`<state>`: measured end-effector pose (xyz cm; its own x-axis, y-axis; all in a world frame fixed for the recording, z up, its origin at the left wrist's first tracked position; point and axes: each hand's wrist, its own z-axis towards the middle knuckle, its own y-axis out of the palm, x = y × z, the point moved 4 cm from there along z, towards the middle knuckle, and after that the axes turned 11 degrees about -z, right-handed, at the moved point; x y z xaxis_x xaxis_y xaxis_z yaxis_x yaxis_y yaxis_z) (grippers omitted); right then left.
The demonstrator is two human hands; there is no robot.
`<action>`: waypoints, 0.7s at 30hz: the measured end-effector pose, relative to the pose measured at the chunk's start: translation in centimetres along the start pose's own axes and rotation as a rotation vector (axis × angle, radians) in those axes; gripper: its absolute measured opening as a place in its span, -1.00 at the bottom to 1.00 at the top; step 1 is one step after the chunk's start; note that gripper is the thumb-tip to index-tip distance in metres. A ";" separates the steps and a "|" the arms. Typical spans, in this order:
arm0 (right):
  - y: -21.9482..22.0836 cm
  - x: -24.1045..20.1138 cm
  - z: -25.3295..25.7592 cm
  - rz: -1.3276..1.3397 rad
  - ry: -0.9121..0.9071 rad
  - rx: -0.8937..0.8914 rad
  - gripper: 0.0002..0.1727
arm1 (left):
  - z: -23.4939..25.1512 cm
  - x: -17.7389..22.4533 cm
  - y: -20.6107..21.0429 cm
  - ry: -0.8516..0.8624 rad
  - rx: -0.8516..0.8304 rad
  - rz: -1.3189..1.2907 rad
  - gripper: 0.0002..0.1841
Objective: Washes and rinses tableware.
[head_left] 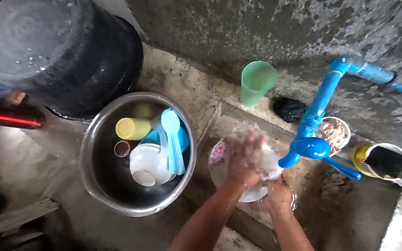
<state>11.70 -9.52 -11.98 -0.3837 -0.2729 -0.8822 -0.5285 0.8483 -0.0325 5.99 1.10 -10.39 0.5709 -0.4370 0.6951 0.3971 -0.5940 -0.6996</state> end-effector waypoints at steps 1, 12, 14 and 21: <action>-0.1 -0.1 0.0 -0.011 -0.013 0.010 -0.68 | 0.0 0.9 0.1 0.083 -0.028 -0.054 -0.19; -0.5 -0.9 -3.5 -0.726 -0.855 -0.030 -0.72 | -1.0 2.4 -2.7 -0.675 0.433 -1.278 -0.50; -1.4 0.9 -3.4 -0.684 -0.815 -0.182 -0.52 | -2.8 1.7 -3.2 -0.577 0.476 -1.296 -0.60; -0.4 1.1 2.6 -0.539 -0.334 -0.071 -0.12 | -6.5 1.4 -1.1 -0.313 0.270 -1.012 -0.66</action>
<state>13.50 -9.01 -14.16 0.2013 -0.4872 -0.8498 -0.6344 0.5961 -0.4921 1.68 -3.18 -7.55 0.0334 0.3836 0.9229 0.9083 -0.3970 0.1322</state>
